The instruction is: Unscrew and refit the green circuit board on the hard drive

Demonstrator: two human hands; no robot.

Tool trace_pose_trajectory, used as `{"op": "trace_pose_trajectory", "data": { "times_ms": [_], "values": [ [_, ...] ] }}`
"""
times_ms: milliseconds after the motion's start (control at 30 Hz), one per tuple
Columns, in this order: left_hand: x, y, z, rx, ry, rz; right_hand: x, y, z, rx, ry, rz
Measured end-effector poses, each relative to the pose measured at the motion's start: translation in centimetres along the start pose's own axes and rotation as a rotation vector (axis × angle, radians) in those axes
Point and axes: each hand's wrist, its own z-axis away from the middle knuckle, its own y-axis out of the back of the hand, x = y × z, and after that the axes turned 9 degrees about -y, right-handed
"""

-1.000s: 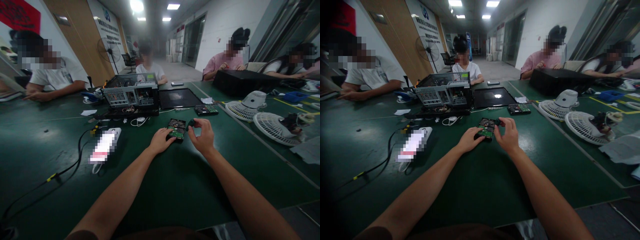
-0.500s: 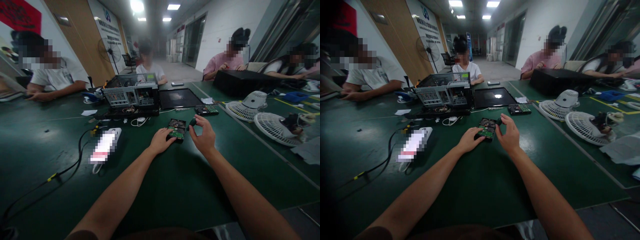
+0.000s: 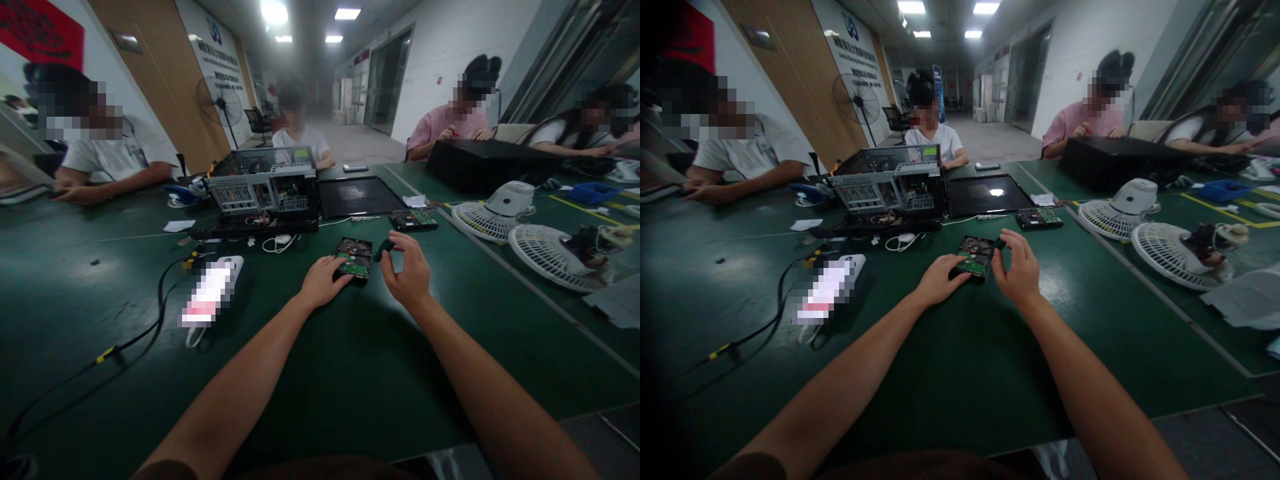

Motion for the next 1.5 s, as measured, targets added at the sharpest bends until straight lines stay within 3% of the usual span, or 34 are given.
{"op": "trace_pose_trajectory", "data": {
  "times_ms": [800, 1033, 1500],
  "values": [
    [-0.06, -0.11, 0.03, 0.002, 0.014, -0.005, -0.11, -0.11, -0.04, 0.063, -0.032, 0.036],
    [0.07, -0.09, -0.03, 0.001, 0.013, -0.007, -0.13, -0.2, 0.15, 0.025, -0.055, -0.017],
    [0.22, 0.05, -0.02, 0.009, -0.004, -0.001, -0.05, -0.17, 0.15, 0.043, -0.008, 0.002]
  ]
}}
